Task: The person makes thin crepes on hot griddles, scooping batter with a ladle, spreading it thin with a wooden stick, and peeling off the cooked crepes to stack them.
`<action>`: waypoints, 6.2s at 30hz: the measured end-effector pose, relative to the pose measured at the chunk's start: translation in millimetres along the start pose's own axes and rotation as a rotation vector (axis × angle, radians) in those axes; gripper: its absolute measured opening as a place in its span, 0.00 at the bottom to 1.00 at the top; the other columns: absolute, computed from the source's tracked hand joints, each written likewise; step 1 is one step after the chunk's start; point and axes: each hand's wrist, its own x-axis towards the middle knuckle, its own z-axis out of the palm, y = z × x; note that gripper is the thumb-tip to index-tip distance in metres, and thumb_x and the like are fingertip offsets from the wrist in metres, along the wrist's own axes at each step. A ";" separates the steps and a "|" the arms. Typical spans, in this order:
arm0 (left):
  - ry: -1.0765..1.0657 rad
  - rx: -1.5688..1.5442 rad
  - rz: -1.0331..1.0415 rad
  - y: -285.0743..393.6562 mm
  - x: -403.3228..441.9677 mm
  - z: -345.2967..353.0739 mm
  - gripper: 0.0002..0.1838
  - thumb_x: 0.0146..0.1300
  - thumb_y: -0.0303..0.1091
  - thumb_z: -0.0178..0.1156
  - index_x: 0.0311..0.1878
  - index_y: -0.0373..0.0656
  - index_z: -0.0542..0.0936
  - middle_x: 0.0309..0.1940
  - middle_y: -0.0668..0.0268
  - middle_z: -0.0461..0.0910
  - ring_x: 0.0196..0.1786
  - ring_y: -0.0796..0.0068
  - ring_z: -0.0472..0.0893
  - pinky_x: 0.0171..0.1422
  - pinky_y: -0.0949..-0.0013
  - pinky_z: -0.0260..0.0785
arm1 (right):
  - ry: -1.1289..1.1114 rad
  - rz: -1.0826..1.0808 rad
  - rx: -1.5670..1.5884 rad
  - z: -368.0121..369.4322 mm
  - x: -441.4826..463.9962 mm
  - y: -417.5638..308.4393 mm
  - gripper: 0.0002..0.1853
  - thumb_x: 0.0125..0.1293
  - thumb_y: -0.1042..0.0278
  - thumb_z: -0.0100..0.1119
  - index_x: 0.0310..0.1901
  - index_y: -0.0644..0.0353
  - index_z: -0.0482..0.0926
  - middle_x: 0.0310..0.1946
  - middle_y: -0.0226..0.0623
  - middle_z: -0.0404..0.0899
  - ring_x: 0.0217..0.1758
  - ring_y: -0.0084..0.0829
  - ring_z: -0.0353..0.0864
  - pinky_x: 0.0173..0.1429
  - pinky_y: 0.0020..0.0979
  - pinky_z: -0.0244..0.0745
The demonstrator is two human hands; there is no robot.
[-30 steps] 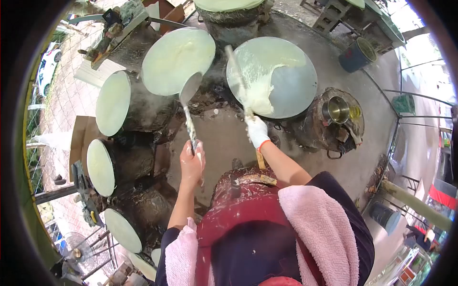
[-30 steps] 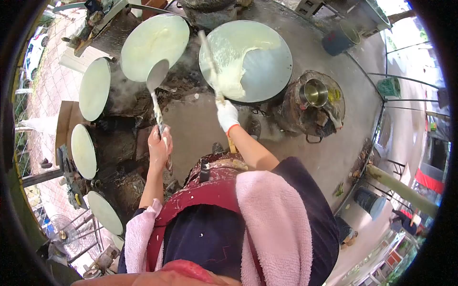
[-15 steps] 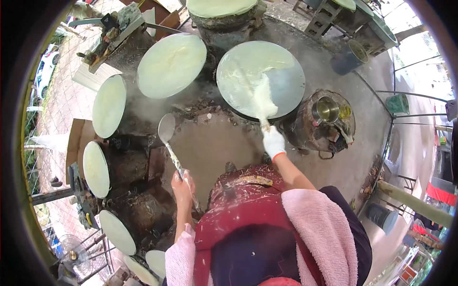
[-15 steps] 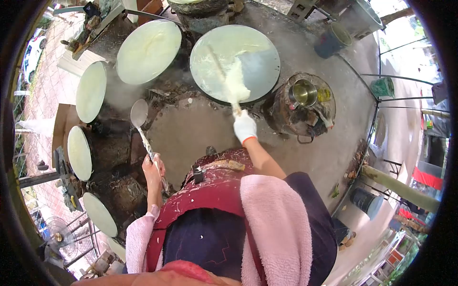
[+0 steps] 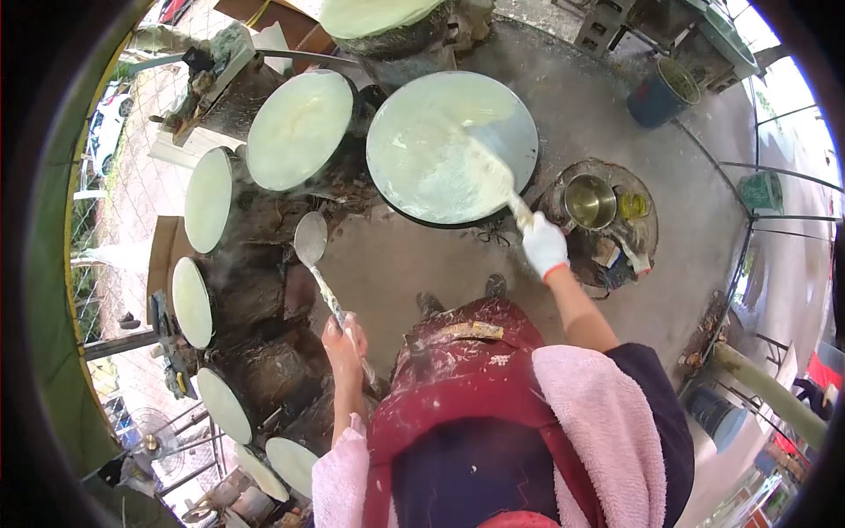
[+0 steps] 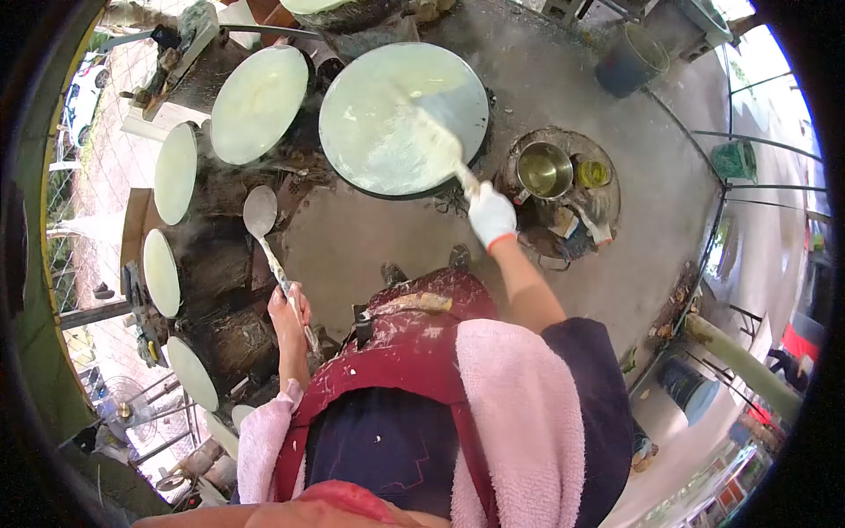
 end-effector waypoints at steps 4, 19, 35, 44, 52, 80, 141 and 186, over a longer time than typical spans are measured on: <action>-0.026 -0.062 -0.003 0.6 -5.0 12.5 0.09 0.71 0.34 0.54 0.35 0.42 0.71 0.15 0.75 0.62 0.12 0.84 0.60 0.13 0.77 0.51 | -0.054 0.063 0.393 -5.1 32.5 7.7 0.21 0.69 0.51 0.49 0.40 0.65 0.76 0.31 0.59 0.81 0.40 0.57 0.81 0.43 0.52 0.73; 0.101 0.025 -0.068 -2.6 -21.3 19.6 0.08 0.72 0.30 0.51 0.34 0.41 0.70 0.15 0.73 0.62 0.12 0.82 0.61 0.13 0.76 0.50 | 0.055 -0.009 -0.092 -68.6 195.4 -17.0 0.31 0.67 0.48 0.47 0.69 0.51 0.62 0.45 0.54 0.82 0.49 0.52 0.82 0.53 0.52 0.73; -0.067 -0.013 -0.067 29.3 -4.1 59.1 0.08 0.70 0.33 0.55 0.34 0.42 0.72 0.16 0.74 0.61 0.13 0.83 0.61 0.14 0.76 0.51 | -0.348 0.277 1.276 -15.7 -19.9 28.1 0.21 0.68 0.64 0.62 0.62 0.51 0.77 0.26 0.17 0.72 0.21 0.11 0.66 0.22 0.17 0.59; -0.130 -0.005 -0.029 31.1 3.5 67.5 0.08 0.71 0.34 0.53 0.37 0.39 0.73 0.17 0.74 0.63 0.13 0.83 0.62 0.15 0.76 0.51 | -0.497 0.239 1.181 -38.5 1.5 35.0 0.20 0.68 0.60 0.60 0.61 0.49 0.77 0.20 0.18 0.69 0.13 0.12 0.60 0.16 0.19 0.55; -0.437 0.031 0.096 81.0 115.8 145.9 0.09 0.69 0.35 0.56 0.35 0.39 0.74 0.18 0.75 0.64 0.16 0.84 0.64 0.19 0.77 0.52 | -0.321 0.067 0.928 -40.2 23.2 33.9 0.23 0.68 0.59 0.60 0.62 0.57 0.76 0.29 0.21 0.75 0.27 0.13 0.68 0.30 0.19 0.66; -1.064 -0.997 -0.639 35.6 164.8 137.4 0.12 0.75 0.34 0.41 0.32 0.48 0.67 0.19 0.79 0.61 0.15 0.84 0.59 0.25 0.76 0.55 | -0.204 0.027 1.259 70.9 -57.5 -57.4 0.17 0.68 0.58 0.61 0.57 0.50 0.79 0.29 0.22 0.76 0.21 0.14 0.66 0.21 0.20 0.60; 2.207 -1.867 0.561 -108.8 -195.9 -321.8 0.09 0.75 0.33 0.47 0.45 0.37 0.71 0.17 0.79 0.62 0.09 0.90 0.57 0.19 0.81 0.49 | -1.224 -1.970 -0.642 541.2 -425.6 -742.8 0.30 0.67 0.52 0.58 0.69 0.50 0.68 0.52 0.52 0.80 0.49 0.46 0.84 0.51 0.37 0.77; 2.618 -1.830 0.730 -308.6 -253.7 -114.1 0.12 0.73 0.26 0.43 0.49 0.25 0.67 0.22 0.60 0.73 0.06 0.77 0.64 0.04 0.77 0.53 | 0.185 -3.514 -1.926 915.6 -570.4 -273.0 0.09 0.58 0.67 0.59 0.37 0.56 0.88 0.36 0.43 0.87 0.39 0.42 0.88 0.37 0.44 0.81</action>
